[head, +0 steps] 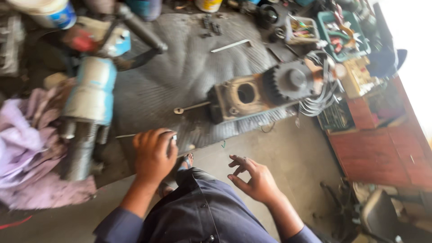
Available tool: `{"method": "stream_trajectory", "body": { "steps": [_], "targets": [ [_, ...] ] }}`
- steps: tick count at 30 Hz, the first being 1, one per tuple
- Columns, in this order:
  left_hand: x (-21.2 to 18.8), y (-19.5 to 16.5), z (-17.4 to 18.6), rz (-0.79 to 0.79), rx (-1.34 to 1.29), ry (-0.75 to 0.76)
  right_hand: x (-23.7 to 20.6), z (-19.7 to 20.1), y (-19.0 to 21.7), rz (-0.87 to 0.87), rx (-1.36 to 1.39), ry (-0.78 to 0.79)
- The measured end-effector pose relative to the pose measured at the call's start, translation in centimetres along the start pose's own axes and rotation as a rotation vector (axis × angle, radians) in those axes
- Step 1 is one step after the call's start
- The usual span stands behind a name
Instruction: The person uses a hex key to loosen and remove bolts from a blue demolition hammer on a workbench, then separates the motor housing and crankcase cover, handling small screws and parts. They later use a screwdriver on the housing while continuing to take the tool apart.
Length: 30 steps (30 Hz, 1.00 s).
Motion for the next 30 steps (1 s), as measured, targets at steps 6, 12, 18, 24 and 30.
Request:
{"method": "stream_trajectory", "body": {
  "steps": [6, 12, 18, 24, 30],
  "targets": [
    [0.3, -0.7, -1.0, -0.045, 0.047, 0.083, -2.9, 0.4, -0.9, -0.251, 0.056, -0.106],
    [-0.1, -0.9, -1.7, -0.101, 0.114, 0.126, -0.3, 6.0, -2.1, 0.175, -0.367, -0.615],
    [-0.4, -1.2, -1.5, -0.131, 0.166, 0.115, 9.9, 15.5, -2.7, 0.543, -0.584, -0.443],
    [0.5, -2.5, -1.0, -0.112, 0.233, 0.045, 18.5, 17.3, -2.9, 0.629, -0.575, -0.279],
    [0.7, -5.9, -1.0, -0.089, 0.377, -0.014, 24.3, 16.9, -4.2, 0.531, -0.437, -0.203]
  ]
}}
Point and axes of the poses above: each hand's wrist, its own x-axis towards the middle knuckle, its own z-axis out of the back of the hand, y = z × x, the point moved 2 cm from there along x, towards the middle knuckle, and after that the axes turned 1 degree about z, right-handed, at the moved point
